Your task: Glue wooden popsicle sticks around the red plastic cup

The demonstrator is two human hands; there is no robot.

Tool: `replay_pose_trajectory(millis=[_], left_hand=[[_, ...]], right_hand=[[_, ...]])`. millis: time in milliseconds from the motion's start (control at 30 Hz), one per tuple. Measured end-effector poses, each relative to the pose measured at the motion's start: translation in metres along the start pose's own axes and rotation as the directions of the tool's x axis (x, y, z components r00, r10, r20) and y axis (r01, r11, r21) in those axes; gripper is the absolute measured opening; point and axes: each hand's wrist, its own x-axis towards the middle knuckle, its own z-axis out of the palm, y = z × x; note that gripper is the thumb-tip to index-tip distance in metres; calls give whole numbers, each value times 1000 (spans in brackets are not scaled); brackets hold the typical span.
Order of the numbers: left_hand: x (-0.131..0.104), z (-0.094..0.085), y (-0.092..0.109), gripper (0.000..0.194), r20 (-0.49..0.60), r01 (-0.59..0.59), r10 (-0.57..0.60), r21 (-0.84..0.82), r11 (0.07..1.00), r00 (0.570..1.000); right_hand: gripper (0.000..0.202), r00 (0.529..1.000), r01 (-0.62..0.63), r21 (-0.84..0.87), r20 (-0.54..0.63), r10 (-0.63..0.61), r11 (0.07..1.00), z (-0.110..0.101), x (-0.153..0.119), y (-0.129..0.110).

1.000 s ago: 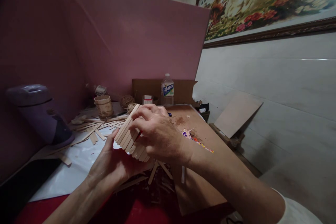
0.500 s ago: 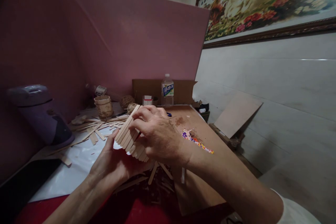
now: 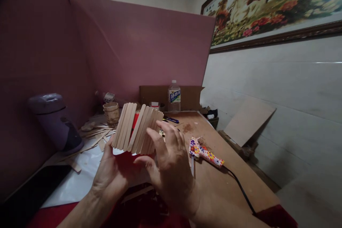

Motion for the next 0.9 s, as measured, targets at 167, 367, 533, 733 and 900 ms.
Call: replay_pose_trajectory(millis=[167, 367, 533, 733, 900], left_hand=[[-4, 1, 1, 62, 102, -35, 31, 45, 998, 994], [-7, 9, 5, 55, 165, -99, 71, 167, 981, 984], [-9, 15, 11, 49, 158, -328, 295, 273, 904, 942], [-9, -13, 14, 37, -57, -317, 390, 481, 817, 919], [-13, -33, 13, 50, -186, -253, 423, 570, 782, 887]], right_hand=[[100, 979, -168, 93, 135, 155, 981, 12, -4, 3], [104, 988, -135, 344, 123, 98, 929, -3, 19, 15], [104, 973, -184, 467, 210, 93, 865, -14, 30, 25], [104, 959, -160, 391, 278, 49, 906, 18, 2, 35], [101, 941, -128, 325, 339, 11, 937, 37, -14, 32]])
